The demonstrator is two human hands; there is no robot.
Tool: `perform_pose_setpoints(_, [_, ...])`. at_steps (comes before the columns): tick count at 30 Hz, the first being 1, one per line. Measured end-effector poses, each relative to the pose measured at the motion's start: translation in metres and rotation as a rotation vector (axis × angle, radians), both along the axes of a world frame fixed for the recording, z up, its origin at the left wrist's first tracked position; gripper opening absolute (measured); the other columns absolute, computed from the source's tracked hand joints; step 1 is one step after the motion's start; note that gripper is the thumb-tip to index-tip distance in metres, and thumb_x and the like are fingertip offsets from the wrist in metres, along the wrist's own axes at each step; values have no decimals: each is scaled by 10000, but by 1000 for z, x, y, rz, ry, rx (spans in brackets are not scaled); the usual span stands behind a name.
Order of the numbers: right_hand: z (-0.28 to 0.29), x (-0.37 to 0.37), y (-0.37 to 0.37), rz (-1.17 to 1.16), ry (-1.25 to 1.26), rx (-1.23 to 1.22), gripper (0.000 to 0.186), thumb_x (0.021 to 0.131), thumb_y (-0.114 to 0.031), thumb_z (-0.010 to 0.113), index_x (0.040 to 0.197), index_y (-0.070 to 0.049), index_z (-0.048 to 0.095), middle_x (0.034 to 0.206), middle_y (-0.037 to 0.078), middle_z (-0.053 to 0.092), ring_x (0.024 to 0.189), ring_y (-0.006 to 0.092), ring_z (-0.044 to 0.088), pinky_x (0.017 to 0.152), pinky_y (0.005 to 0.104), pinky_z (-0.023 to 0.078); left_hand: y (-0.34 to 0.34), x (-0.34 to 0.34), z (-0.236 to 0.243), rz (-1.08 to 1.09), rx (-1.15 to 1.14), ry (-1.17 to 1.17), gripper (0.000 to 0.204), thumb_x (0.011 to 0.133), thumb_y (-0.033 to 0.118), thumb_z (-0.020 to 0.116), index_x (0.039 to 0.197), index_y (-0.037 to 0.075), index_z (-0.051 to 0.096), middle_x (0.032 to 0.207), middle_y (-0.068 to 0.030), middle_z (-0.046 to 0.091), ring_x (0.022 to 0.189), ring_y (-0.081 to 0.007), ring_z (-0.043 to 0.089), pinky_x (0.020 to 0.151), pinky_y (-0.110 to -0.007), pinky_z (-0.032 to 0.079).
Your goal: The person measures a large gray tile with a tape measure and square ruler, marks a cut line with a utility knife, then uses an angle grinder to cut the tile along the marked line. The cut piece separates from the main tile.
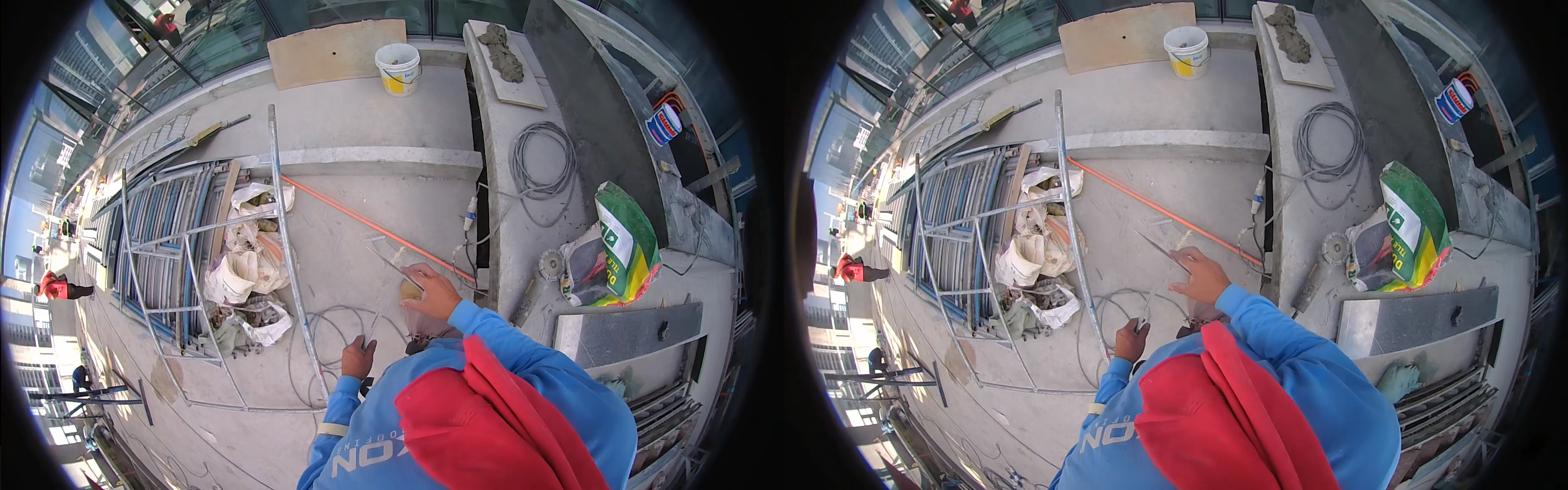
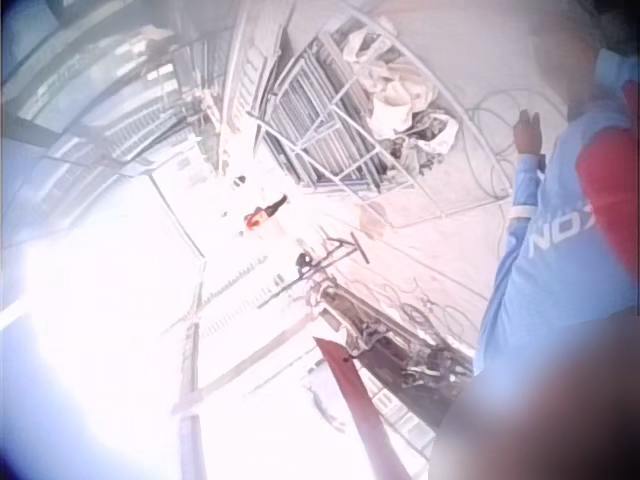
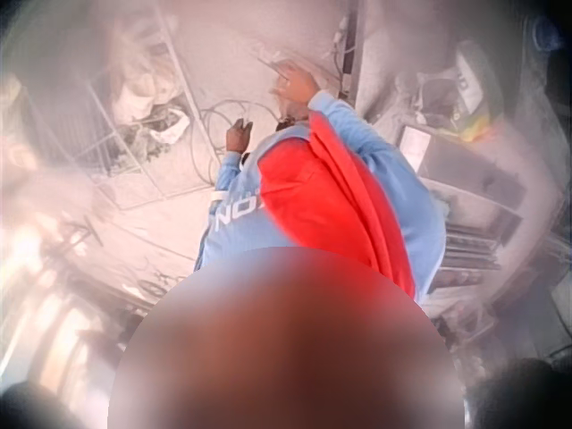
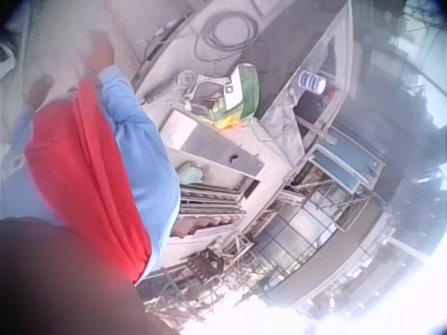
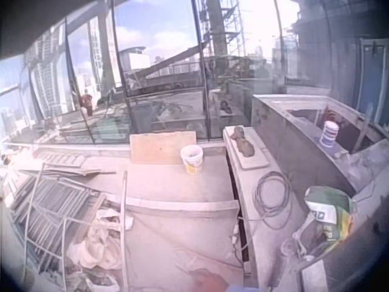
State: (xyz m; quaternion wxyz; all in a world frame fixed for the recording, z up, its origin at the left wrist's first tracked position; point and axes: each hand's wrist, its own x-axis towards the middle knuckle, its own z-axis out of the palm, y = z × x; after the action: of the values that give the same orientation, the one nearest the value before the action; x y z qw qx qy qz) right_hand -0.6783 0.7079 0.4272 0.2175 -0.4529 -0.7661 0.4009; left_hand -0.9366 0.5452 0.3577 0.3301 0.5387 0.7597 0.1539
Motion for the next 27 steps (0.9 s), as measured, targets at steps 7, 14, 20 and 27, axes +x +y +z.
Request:
perform_pose_setpoints(7, [16,32,254,-160,139,-14,681,823,-347,828,1352,8,587,1321,192,613,1226,339,617,1029,404,508,296,-23,61,-227,84,64,351,940,342,712,1010,0,680,814,-261,696,814,-469,687,724,-516,548])
perform_pose_setpoints(14, [-14,23,492,-593,572,-591,316,928,-258,773,1041,23,685,734,53,665,639,155,634,608,309,513,583,-39,36,-462,171,220,400,846,252,771,1174,56,654,949,-189,686,845,-416,689,754,-512,568])
perform_pose_setpoints(20, [-26,-36,744,-772,511,-629,212,943,-195,740,935,2,664,662,30,603,480,105,510,452,290,402,865,-95,-1,-605,161,199,537,805,252,807,1283,76,635,1013,-159,652,950,-384,661,843,-494,540])
perform_pose_setpoints(27, [94,-41,1037,-897,497,-218,179,947,-165,724,921,3,668,732,36,648,525,103,552,481,280,426,1184,-135,86,-556,512,125,602,893,373,770,1376,58,598,1276,-216,609,1141,-399,616,943,-467,511])
